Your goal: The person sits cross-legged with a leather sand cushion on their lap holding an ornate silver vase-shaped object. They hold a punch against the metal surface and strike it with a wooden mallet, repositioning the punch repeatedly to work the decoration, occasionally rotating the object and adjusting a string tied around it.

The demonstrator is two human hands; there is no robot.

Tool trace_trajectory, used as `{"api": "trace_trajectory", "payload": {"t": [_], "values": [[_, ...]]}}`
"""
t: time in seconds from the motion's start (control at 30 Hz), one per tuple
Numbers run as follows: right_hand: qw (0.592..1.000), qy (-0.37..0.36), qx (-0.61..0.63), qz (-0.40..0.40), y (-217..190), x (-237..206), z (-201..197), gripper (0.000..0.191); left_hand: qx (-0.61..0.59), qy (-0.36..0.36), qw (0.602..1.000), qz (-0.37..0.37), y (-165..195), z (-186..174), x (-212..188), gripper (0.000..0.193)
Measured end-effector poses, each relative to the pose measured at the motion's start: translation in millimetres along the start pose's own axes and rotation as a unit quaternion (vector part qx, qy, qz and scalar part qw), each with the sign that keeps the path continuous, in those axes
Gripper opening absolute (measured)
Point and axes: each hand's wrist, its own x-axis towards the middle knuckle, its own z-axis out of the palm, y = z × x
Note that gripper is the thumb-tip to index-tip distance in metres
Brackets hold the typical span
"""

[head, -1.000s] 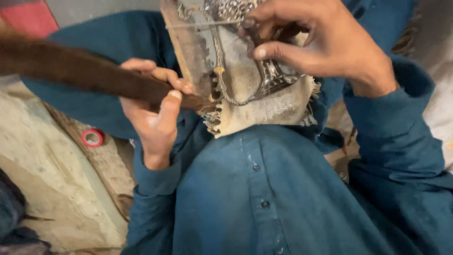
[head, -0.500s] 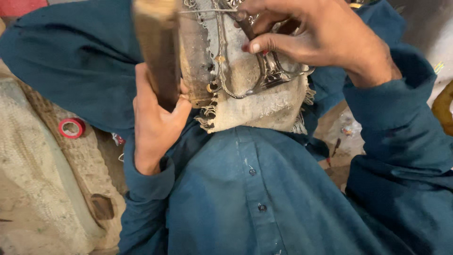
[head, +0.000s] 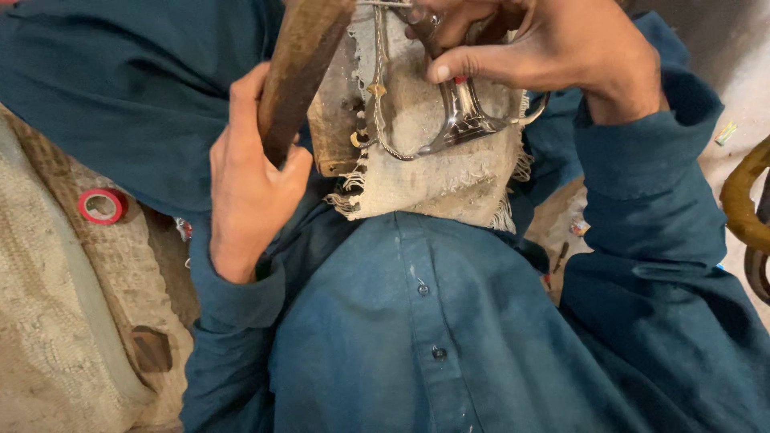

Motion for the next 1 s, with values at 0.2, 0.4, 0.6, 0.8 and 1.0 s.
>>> {"api": "trace_trajectory", "payload": {"t": [0.2,0.4,0.6,0.8,1.0], "values": [[0.999,0.004,-0.018,-0.034,5.1,-2.0,3.6,0.019,0.026,0.016,0.996,0.080,1.6,-5.9,7.9,0.061],[0.999,0.005,-0.018,-0.045,7.8,-1.8,2.3,0.020,-0.068,0.019,0.998,0.007,7.8,-4.6,17.8,0.063],[0.998,0.003,-0.019,-0.056,5.7,-1.4,2.2,0.022,0.093,0.024,0.987,0.127,10.4,-12.1,25.7,0.066],[0.998,-0.003,0.021,-0.051,-1.2,2.1,-0.6,0.040,0.064,0.024,0.992,0.104,5.5,-13.0,26.9,0.072],[0.999,0.003,0.018,-0.050,-3.9,0.6,0.1,0.041,0.060,0.032,0.992,0.110,-4.5,-11.8,29.9,0.068]]}}
